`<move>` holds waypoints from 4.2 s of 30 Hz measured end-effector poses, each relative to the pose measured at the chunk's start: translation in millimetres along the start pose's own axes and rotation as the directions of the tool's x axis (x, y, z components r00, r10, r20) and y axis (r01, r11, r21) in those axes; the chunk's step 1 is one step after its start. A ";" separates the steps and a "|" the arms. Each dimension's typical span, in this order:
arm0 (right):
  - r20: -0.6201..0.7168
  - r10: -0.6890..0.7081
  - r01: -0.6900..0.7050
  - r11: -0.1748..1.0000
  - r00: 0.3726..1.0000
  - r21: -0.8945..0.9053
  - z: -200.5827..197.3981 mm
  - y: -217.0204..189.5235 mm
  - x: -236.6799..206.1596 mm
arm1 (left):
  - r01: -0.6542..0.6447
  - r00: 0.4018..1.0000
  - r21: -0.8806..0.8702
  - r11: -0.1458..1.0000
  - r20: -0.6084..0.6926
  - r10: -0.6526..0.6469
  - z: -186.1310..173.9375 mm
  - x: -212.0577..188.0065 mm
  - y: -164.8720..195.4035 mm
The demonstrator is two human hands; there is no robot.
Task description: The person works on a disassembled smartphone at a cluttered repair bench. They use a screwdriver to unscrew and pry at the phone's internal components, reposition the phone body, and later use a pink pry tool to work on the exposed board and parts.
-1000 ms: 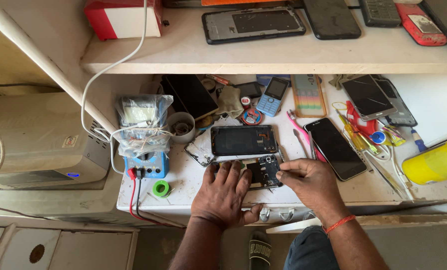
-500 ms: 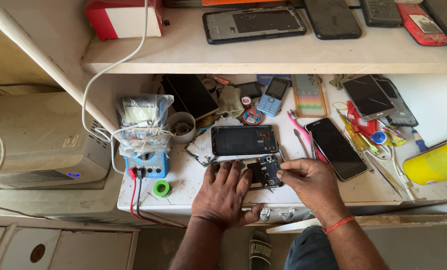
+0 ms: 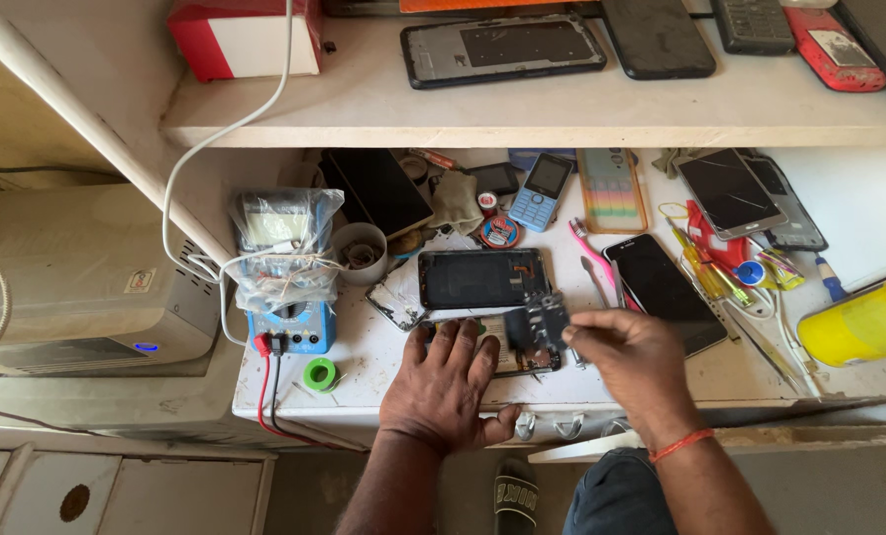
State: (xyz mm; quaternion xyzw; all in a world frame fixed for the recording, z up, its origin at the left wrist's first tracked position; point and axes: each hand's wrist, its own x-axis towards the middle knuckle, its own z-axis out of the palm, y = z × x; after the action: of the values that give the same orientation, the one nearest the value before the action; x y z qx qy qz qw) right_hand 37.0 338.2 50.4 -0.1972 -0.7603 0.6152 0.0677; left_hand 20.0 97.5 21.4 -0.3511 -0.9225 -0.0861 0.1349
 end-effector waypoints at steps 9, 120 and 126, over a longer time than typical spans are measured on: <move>-0.230 0.007 0.046 0.973 0.973 0.224 -29.5 8.4 15.4 | 0.008 0.999 -0.001 1.000 0.048 -0.008 -1.4 0.6 1.1; 0.062 -0.252 0.259 0.937 0.966 -0.236 -28.8 9.2 -81.9 | -0.003 0.998 -0.050 0.999 -0.055 0.001 1.2 -0.7 -0.8; 0.076 -0.191 0.204 0.856 0.979 -0.476 -15.5 -13.5 -87.4 | 0.000 0.997 -0.037 0.999 -0.074 -0.003 -1.2 -2.6 -4.0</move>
State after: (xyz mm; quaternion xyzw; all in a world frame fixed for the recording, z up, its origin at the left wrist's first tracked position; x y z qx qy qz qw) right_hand 119.2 316.6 79.2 -0.1208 -0.9061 0.3994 0.0694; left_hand 19.3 92.6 21.5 -0.3494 -0.9155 -0.1161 0.1623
